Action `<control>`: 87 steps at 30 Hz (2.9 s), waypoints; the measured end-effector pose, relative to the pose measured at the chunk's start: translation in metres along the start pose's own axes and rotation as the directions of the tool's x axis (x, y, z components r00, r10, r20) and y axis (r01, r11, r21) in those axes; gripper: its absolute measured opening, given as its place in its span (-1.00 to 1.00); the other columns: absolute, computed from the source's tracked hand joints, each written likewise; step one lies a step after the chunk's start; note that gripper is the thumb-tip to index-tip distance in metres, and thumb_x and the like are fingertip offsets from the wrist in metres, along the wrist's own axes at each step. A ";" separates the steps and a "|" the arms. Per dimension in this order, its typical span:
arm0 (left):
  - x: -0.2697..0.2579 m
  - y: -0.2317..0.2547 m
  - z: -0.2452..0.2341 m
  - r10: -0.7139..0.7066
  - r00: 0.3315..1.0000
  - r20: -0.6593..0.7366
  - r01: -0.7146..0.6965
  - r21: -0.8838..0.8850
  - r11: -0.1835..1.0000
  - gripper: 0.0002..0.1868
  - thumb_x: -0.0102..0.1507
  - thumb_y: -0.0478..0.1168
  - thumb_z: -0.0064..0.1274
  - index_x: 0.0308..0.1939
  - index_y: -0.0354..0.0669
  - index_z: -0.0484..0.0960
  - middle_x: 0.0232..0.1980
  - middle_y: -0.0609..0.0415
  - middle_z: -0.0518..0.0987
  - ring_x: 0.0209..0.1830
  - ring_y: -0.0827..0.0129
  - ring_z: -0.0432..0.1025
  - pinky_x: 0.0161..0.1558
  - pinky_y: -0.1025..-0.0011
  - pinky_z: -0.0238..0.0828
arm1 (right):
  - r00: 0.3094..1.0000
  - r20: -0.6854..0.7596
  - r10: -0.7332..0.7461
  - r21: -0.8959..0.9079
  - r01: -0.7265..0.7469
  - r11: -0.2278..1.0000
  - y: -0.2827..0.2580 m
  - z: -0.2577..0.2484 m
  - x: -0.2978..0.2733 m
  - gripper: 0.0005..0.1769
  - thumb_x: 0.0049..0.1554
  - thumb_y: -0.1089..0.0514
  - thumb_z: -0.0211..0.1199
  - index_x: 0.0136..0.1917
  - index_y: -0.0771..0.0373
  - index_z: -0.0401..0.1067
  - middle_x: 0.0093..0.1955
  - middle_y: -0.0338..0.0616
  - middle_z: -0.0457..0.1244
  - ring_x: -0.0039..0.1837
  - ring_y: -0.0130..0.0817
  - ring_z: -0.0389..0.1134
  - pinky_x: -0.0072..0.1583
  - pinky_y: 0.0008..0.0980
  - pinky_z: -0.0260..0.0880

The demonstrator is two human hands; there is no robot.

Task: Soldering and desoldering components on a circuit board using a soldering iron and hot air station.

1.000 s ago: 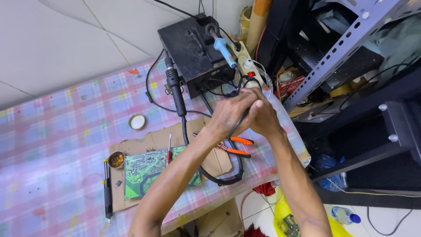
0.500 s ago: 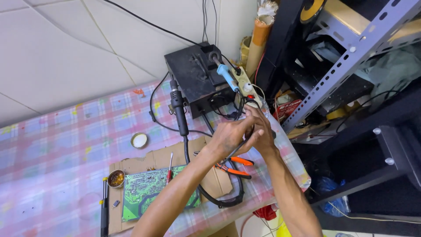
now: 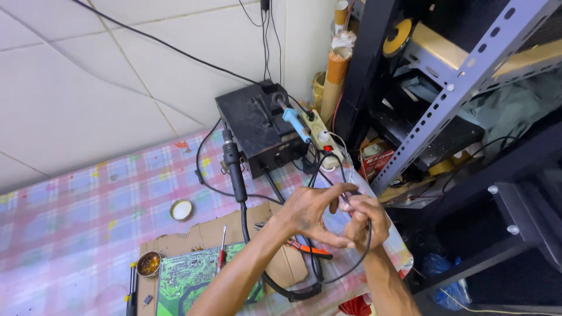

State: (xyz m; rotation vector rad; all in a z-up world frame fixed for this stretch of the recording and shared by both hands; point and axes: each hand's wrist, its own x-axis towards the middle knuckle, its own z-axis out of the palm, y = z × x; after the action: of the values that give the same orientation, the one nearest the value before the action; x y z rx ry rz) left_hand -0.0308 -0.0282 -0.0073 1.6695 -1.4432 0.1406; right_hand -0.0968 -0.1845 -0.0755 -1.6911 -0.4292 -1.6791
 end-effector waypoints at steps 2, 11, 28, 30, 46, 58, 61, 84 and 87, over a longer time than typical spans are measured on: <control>0.000 -0.019 -0.006 -0.064 0.998 0.010 0.063 0.100 0.993 -0.04 -0.19 0.48 0.27 0.10 0.01 0.47 -0.52 0.19 0.50 -0.53 0.07 0.54 -0.38 0.15 0.52 | 0.999 0.051 -0.005 0.164 -0.003 0.987 0.025 -0.008 -0.022 -0.68 0.21 0.14 0.17 -0.06 0.56 0.38 -0.33 0.06 0.33 -0.33 -0.07 0.41 -0.24 -0.21 0.47; -0.016 -0.046 0.061 0.231 0.940 -0.252 -0.128 0.365 0.922 -0.68 0.46 0.04 -0.19 -0.31 0.04 0.47 -0.47 0.12 0.39 -0.52 0.16 0.47 -0.45 0.31 0.44 | 0.458 0.746 0.484 -0.297 -0.421 0.857 0.037 0.031 0.044 -0.04 -0.09 -0.37 -0.02 0.44 0.22 0.24 0.15 0.16 0.27 0.13 0.20 0.37 0.15 0.13 0.43; -0.018 -0.008 0.061 0.341 0.910 -0.235 -0.137 0.606 0.784 -0.65 0.17 -0.09 -0.01 -0.05 -0.21 0.55 -0.47 0.08 0.46 -0.49 0.27 0.49 -0.37 0.35 0.45 | 0.688 0.352 0.634 -0.384 -0.512 0.769 0.062 0.013 -0.014 -0.66 0.29 0.16 0.03 0.32 0.01 0.37 -0.21 -0.17 0.36 -0.13 -0.03 0.41 -0.01 -0.11 0.44; -0.022 -0.015 0.072 0.290 0.932 -0.218 -0.090 0.633 0.769 -0.35 0.18 -0.03 -0.02 0.32 -0.21 0.45 -0.41 0.06 0.52 -0.44 0.28 0.54 -0.31 0.37 0.50 | 0.709 0.223 0.669 -0.329 -0.592 0.736 0.074 0.005 -0.047 -0.66 0.29 0.11 0.03 0.32 0.06 0.39 -0.24 -0.25 0.34 -0.13 -0.27 0.38 0.03 -0.30 0.42; -0.029 -0.020 0.081 -0.046 0.994 -0.099 0.105 0.754 0.649 -0.77 0.04 -0.04 0.03 -0.30 0.01 0.48 -0.35 0.17 0.38 -0.45 0.21 0.43 -0.38 0.27 0.31 | 0.449 0.700 0.556 -0.586 -0.085 0.806 0.117 0.047 0.060 -0.63 0.27 0.10 0.05 0.28 0.10 0.51 0.05 0.07 0.37 0.16 0.15 0.38 0.23 0.04 0.34; 0.002 -0.033 0.026 -0.800 0.593 -0.093 0.167 0.986 0.010 -0.45 0.44 -0.10 -0.36 0.45 -0.23 0.39 0.59 -0.17 0.25 0.59 -0.12 0.08 0.44 -0.10 -0.05 | -0.085 0.348 0.934 -0.923 -0.206 0.325 0.136 0.160 0.033 -0.47 0.18 0.19 0.12 0.37 0.47 0.40 0.31 0.35 0.30 0.40 0.14 0.32 0.33 -0.01 0.42; 0.004 -0.068 0.029 -0.862 0.501 -0.080 0.161 0.987 0.002 -0.42 0.48 -0.14 -0.47 0.57 -0.31 0.15 0.68 -0.28 -0.01 0.66 -0.25 -0.13 0.45 -0.22 -0.13 | -0.248 -0.008 0.969 -0.999 0.039 0.001 0.202 0.197 -0.007 -0.43 -0.05 0.10 0.31 0.26 0.23 0.48 0.23 0.07 0.37 0.28 -0.15 0.41 0.16 -0.29 0.51; -0.004 -0.113 0.047 -0.807 0.534 -0.252 0.332 0.940 -0.074 -0.38 0.48 -0.22 -0.47 0.62 -0.33 -0.09 0.70 -0.24 -0.22 0.68 -0.26 -0.37 0.43 -0.47 -0.15 | -0.278 0.451 0.848 -0.841 0.183 0.508 0.230 0.162 -0.047 -0.49 -0.05 0.07 0.24 0.13 0.33 0.59 0.16 0.11 0.42 0.33 0.08 0.39 0.30 0.34 0.33; -0.008 -0.127 0.049 -0.805 0.539 -0.247 0.314 0.946 -0.080 -0.38 0.48 -0.22 -0.47 0.62 -0.32 -0.12 0.70 -0.24 -0.27 0.69 -0.26 -0.41 0.43 -0.50 -0.17 | -0.292 0.466 0.835 -0.858 0.078 0.507 0.189 0.148 -0.013 -0.38 0.06 -0.11 0.03 0.22 0.27 0.57 0.25 0.10 0.39 0.36 0.05 0.37 0.27 0.33 0.35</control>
State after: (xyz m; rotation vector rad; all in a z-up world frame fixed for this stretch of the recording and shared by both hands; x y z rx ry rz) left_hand 0.0512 -0.0661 -0.1093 3.5157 -0.5214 0.1780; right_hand 0.1375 -0.2126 -0.1205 -2.8588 0.3650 0.6492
